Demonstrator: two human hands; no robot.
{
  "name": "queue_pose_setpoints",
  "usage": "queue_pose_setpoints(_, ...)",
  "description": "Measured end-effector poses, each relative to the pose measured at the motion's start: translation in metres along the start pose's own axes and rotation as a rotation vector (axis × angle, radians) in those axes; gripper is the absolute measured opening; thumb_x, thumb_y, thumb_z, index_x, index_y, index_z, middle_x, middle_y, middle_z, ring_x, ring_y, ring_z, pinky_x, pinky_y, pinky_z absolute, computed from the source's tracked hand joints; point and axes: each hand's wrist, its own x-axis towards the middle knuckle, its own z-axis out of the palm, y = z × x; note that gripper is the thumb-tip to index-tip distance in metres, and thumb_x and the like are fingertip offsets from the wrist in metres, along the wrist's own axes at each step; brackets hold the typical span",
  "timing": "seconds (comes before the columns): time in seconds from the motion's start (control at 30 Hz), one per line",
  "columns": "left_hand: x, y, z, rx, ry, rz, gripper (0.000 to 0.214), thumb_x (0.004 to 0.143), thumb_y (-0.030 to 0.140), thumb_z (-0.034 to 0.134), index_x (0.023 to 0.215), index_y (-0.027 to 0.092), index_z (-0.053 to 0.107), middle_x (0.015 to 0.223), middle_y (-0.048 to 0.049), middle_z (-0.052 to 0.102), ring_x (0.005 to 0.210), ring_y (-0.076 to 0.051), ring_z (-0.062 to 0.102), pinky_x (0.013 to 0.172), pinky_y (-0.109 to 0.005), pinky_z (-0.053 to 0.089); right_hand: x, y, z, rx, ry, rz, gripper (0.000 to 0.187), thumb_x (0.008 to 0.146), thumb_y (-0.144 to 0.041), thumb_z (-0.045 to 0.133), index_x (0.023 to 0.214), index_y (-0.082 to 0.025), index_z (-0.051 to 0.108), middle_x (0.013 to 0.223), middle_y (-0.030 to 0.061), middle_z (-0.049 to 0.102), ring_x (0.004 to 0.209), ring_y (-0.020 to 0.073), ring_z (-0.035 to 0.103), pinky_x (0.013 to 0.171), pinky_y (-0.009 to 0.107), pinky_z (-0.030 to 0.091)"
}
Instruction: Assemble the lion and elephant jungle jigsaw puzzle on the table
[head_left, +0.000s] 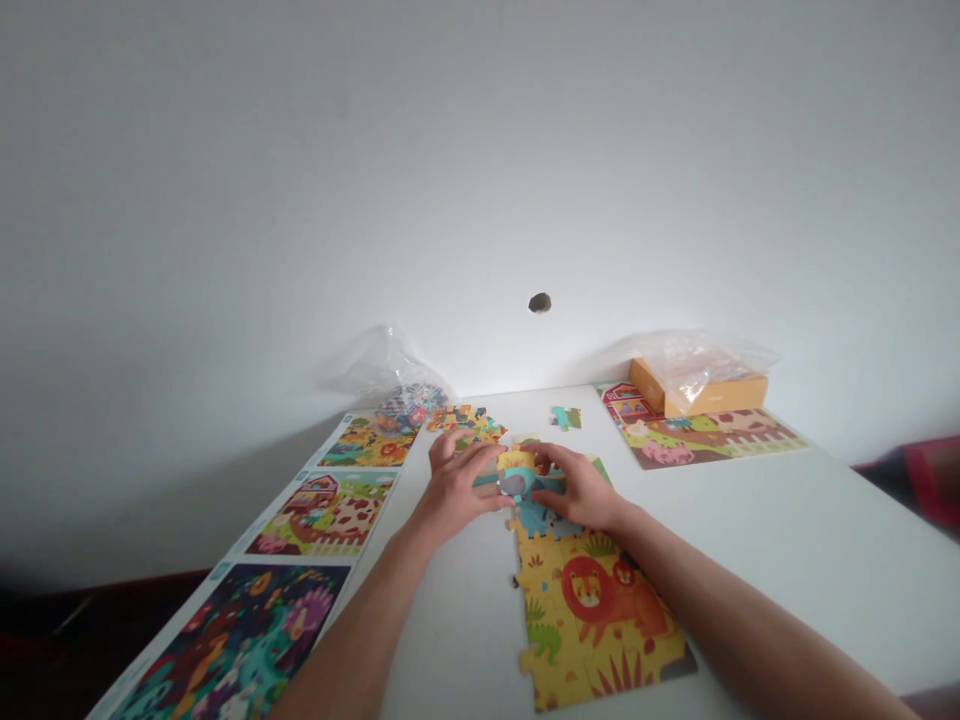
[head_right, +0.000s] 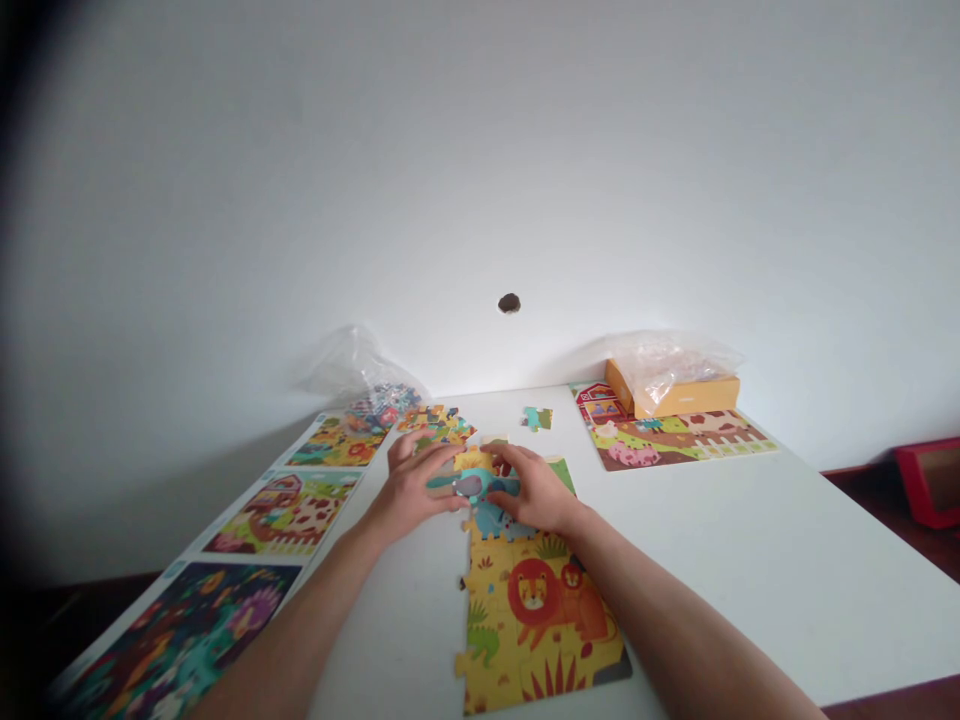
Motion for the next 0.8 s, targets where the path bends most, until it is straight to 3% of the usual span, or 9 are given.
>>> queue_pose_setpoints(0.2,-0.0004,-0.0017,-0.0003,0.010,0.006,0.010,0.068,0.064,0.049,0.087,0.125,0.030,0.064,0.122,-0.0027,0.070,0.130,-0.035,0.040,0.111,-0.049,0.027,0.0012,0.0030,-0.0010,-0.057,0.000,-0.062,0.057,0.080,-0.026,0.073,0.132,-0.023,0.052,0.103,0.0045,0.062,0.093,0.0190,0.057,0.088,0.034,0.046)
queue_pose_setpoints(0.8,-0.0010,-0.0014,-0.0022,-0.009,0.002,0.011,0.066,0.065,0.053,0.084,0.124,0.028,0.065,0.121,-0.0034,0.070,0.130,-0.035,0.041,0.112,-0.049,0.027,0.0011,0.0023,0.0004,-0.032,0.000,-0.056,0.056,0.080,-0.028,0.074,0.132,-0.023,0.053,0.101,0.0042,0.062,0.090,0.0189,0.057,0.085,0.034,0.047)
